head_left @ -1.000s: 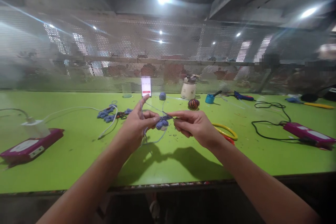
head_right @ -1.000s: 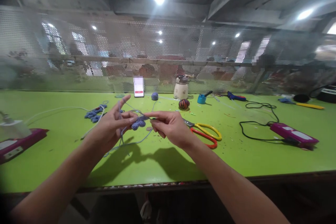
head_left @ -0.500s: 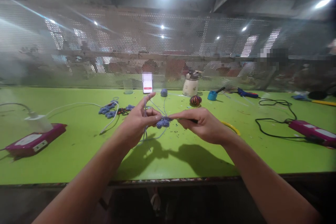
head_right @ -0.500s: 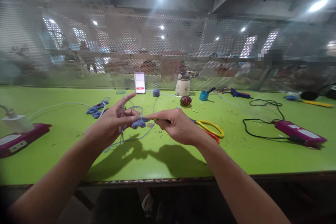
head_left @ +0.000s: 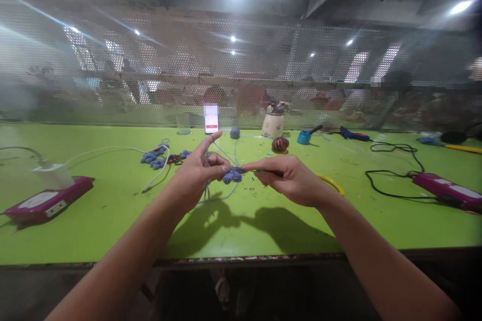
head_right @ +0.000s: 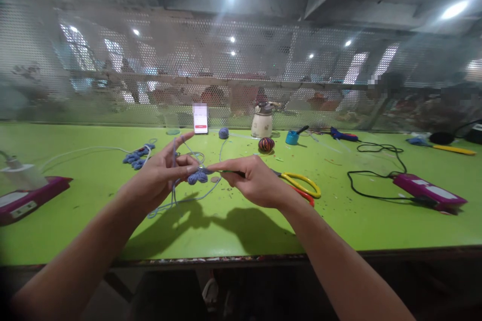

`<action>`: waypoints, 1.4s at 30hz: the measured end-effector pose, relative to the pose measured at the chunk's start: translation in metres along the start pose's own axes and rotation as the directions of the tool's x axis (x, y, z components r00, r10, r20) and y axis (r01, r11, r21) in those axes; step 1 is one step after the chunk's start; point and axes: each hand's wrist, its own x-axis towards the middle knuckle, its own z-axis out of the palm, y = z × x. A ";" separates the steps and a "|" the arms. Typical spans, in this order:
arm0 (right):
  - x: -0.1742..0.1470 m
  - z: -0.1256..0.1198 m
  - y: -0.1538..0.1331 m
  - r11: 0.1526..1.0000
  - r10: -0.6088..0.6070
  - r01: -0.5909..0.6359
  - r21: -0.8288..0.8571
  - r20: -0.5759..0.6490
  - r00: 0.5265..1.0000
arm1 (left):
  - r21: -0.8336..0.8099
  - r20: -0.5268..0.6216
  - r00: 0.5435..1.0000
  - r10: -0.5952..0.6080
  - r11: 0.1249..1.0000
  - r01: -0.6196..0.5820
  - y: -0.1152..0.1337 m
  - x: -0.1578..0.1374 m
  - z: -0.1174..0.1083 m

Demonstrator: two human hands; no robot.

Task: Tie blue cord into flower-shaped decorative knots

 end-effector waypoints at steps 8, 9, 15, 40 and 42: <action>0.000 0.001 -0.002 0.966 -0.096 0.102 -0.237 0.040 0.995 | 0.038 0.024 1.000 0.010 0.999 -0.010 -0.004 0.001 -0.002; 0.000 0.002 -0.002 0.961 -0.087 0.095 -0.260 0.040 0.995 | 0.054 0.028 0.999 0.019 0.998 -0.020 -0.004 0.001 -0.002; -0.001 0.006 -0.003 0.932 -0.056 0.062 -0.357 0.025 0.998 | 0.212 0.013 0.993 0.115 0.970 -0.116 -0.007 0.001 0.001; 0.005 0.046 0.003 0.913 0.064 0.138 0.383 -0.470 0.880 | -0.243 -0.012 1.000 0.006 0.970 -0.008 0.000 0.001 0.001; 0.004 0.043 0.004 0.948 -0.037 0.187 0.257 -0.497 0.867 | -0.236 -0.026 1.000 -0.010 0.972 0.004 0.002 0.000 0.000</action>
